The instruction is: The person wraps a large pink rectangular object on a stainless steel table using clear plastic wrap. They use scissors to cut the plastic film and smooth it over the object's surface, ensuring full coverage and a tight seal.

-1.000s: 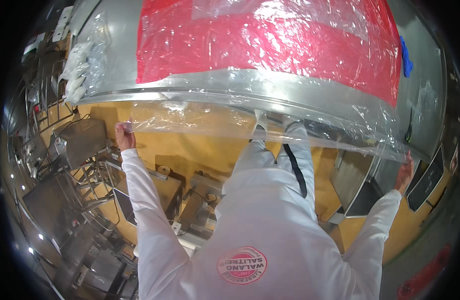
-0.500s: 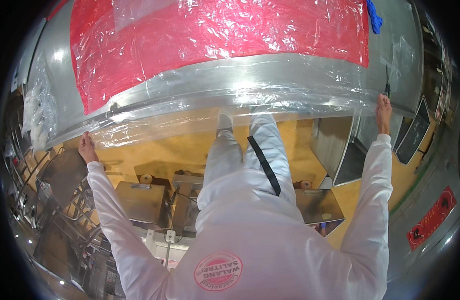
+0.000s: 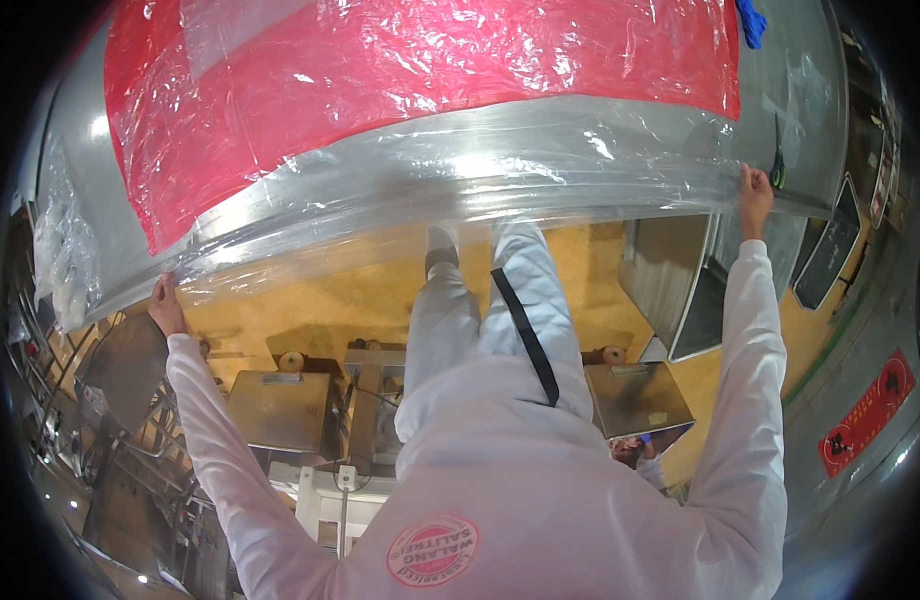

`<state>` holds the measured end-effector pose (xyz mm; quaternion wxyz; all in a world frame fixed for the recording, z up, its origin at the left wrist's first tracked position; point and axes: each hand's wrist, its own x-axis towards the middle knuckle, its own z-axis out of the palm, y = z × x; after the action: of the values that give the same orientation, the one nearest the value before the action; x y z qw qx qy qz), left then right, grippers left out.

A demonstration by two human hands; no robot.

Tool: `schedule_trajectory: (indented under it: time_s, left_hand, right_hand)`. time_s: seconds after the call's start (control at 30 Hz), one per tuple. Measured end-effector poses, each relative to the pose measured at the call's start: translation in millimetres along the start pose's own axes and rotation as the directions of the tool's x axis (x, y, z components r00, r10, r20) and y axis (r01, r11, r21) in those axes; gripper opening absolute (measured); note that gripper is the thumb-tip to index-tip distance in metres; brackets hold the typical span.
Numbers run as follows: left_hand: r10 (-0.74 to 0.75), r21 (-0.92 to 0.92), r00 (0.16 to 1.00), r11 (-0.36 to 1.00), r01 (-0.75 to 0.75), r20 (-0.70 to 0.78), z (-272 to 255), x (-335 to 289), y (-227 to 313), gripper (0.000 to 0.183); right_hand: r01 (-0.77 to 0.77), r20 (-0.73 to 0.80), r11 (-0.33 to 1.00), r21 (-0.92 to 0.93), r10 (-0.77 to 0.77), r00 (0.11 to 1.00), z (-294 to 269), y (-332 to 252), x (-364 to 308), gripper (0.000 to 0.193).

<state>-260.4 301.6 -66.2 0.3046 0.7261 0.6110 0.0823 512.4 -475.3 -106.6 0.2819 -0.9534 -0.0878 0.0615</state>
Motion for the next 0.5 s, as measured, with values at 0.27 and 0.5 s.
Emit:
schedule_trajectory:
  time_s: [0.27,0.5]
  left_hand:
    - [0.018,0.033,0.989,0.999,-0.013,-0.148,17,2,9,0.024]
    - [0.164,0.231,0.969,0.966,-0.120,-0.183,1,7,-15,0.029]
  right_hand:
    - [0.010,-0.051,0.848,-0.530,-0.043,0.998,20,-7,-10,0.041]
    - [-0.084,-0.067,0.852,-0.516,0.057,0.996,19,-9,0,0.042]
